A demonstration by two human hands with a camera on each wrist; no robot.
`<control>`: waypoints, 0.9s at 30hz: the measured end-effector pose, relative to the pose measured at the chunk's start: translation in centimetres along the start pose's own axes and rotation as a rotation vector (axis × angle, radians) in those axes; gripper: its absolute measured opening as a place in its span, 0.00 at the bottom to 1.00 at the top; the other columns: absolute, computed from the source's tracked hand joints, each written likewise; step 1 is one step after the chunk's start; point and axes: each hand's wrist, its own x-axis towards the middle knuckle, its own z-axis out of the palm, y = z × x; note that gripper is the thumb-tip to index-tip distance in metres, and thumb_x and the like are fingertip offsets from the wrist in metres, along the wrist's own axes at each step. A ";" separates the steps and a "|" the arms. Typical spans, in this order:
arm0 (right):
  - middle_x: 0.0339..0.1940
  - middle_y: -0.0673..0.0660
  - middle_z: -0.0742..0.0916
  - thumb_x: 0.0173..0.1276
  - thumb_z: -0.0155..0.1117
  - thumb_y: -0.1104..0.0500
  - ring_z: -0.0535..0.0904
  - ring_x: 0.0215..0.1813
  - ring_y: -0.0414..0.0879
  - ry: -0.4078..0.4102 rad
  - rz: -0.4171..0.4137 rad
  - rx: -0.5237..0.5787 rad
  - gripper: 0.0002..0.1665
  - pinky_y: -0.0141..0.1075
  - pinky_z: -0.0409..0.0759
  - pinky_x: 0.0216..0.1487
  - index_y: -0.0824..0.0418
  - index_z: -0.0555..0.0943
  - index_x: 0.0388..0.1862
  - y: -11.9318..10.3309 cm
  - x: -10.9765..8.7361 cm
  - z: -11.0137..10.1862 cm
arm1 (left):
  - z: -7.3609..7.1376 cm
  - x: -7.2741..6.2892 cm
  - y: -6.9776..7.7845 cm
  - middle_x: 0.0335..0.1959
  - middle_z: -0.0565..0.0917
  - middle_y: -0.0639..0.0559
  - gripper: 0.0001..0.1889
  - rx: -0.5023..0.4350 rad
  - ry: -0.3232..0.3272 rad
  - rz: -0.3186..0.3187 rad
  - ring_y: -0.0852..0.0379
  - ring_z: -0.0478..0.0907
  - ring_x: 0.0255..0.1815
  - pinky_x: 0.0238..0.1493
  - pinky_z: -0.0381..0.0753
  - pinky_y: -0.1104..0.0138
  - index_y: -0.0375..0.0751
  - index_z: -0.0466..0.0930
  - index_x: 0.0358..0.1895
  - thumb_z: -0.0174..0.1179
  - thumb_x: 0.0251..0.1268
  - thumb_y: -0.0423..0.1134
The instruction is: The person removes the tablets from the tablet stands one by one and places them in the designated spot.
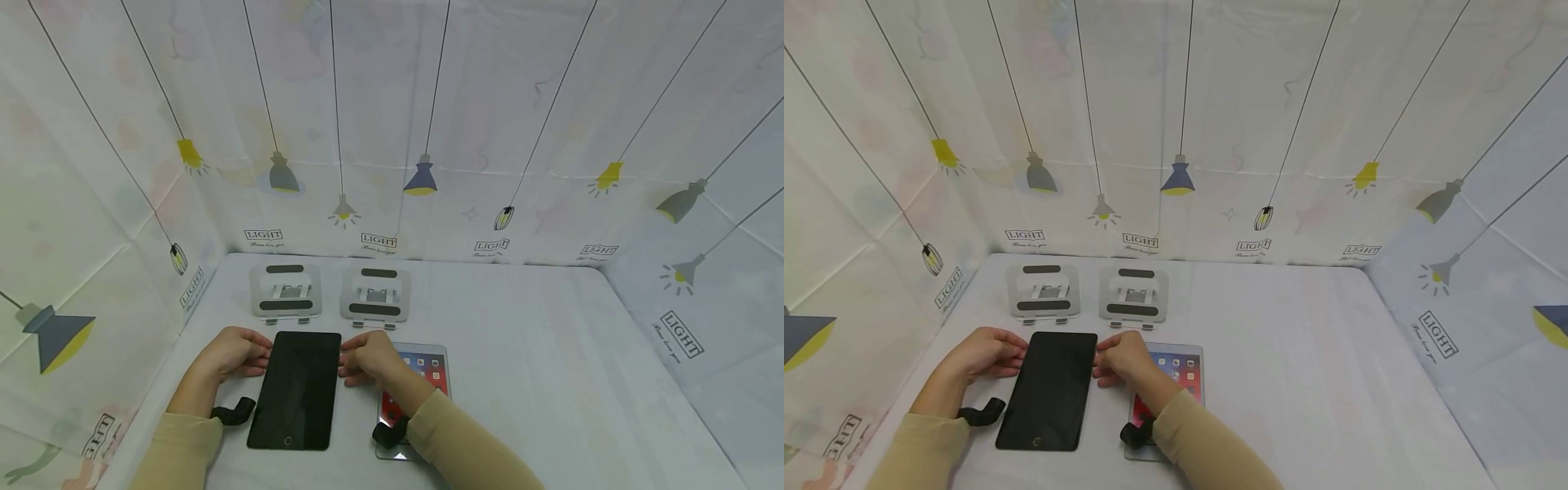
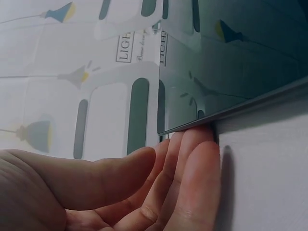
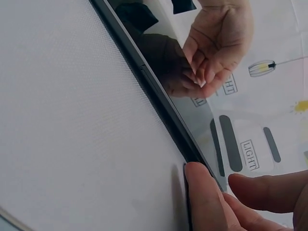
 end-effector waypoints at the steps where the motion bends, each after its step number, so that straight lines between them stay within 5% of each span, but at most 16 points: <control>1: 0.47 0.68 0.92 0.67 0.68 0.75 0.93 0.36 0.50 -0.005 0.003 -0.004 0.22 0.47 0.94 0.42 0.70 0.85 0.59 -0.1 -0.1 -0.1 | -0.1 0.0 0.0 0.37 0.90 0.43 0.15 0.000 0.001 -0.002 0.53 0.90 0.34 0.37 0.93 0.61 0.21 0.80 0.58 0.55 0.75 0.25; 27: 0.57 0.69 0.91 0.71 0.65 0.71 0.93 0.51 0.63 -0.099 0.032 0.050 0.26 0.54 0.91 0.51 0.71 0.80 0.68 0.0 -0.2 -2.1 | -0.2 -0.1 0.3 0.39 0.93 0.43 0.18 -0.068 0.018 -0.053 0.53 0.92 0.34 0.38 0.94 0.61 0.20 0.75 0.64 0.55 0.77 0.26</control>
